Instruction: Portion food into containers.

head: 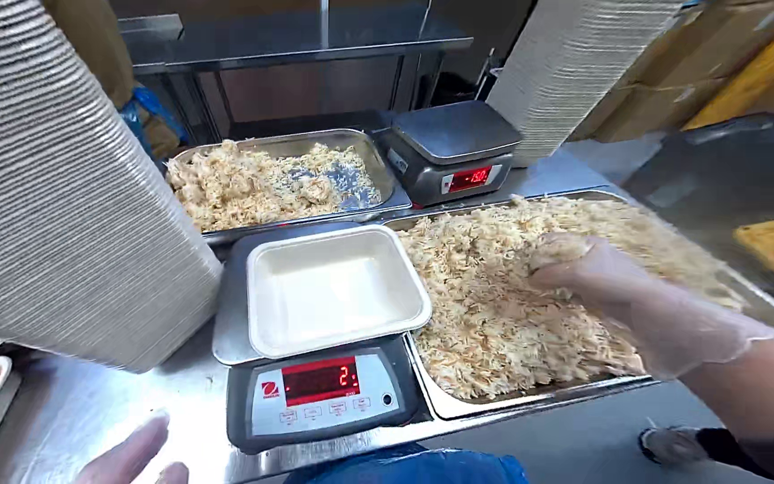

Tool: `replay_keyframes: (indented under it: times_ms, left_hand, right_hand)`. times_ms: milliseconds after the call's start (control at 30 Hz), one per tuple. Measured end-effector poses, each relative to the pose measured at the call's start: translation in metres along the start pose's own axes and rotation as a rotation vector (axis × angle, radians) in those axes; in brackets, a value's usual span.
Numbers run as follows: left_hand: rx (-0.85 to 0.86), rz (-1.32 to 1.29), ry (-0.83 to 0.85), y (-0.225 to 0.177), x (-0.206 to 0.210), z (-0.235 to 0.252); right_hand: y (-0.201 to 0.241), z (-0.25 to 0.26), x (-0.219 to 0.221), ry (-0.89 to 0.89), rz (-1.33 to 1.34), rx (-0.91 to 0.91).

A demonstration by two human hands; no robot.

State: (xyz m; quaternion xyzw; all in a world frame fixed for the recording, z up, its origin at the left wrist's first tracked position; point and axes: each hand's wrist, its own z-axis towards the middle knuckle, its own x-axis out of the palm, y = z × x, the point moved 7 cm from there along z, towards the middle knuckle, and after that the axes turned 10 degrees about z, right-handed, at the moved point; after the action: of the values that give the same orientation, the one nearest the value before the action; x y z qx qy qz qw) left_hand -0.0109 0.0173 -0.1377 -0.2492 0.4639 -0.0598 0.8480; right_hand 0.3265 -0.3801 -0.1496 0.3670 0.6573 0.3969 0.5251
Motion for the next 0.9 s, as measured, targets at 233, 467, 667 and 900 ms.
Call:
replay_keyframes:
  times_ms: [233, 467, 667, 900]
  left_hand:
    - [-0.308, -0.093, 0.101, -0.021, 0.025, 0.056]
    - [-0.548, -0.303, 0.280, 0.029, 0.108, -0.016]
    - [-0.616, -0.217, 0.184, 0.034, 0.129, -0.014]
    - [-0.524, -0.237, 0.112, 0.030, 0.110, -0.007]
  right_hand:
    - [0.078, -0.004, -0.002, 0.113, 0.234, -0.123]
    - [0.025, 0.030, -0.014, 0.208, 0.346, -0.092]
    - [0.016, 0.012, -0.017, 0.151, 0.341, -0.039]
    - [0.085, -0.011, 0.028, 0.319, 0.322, -0.174]
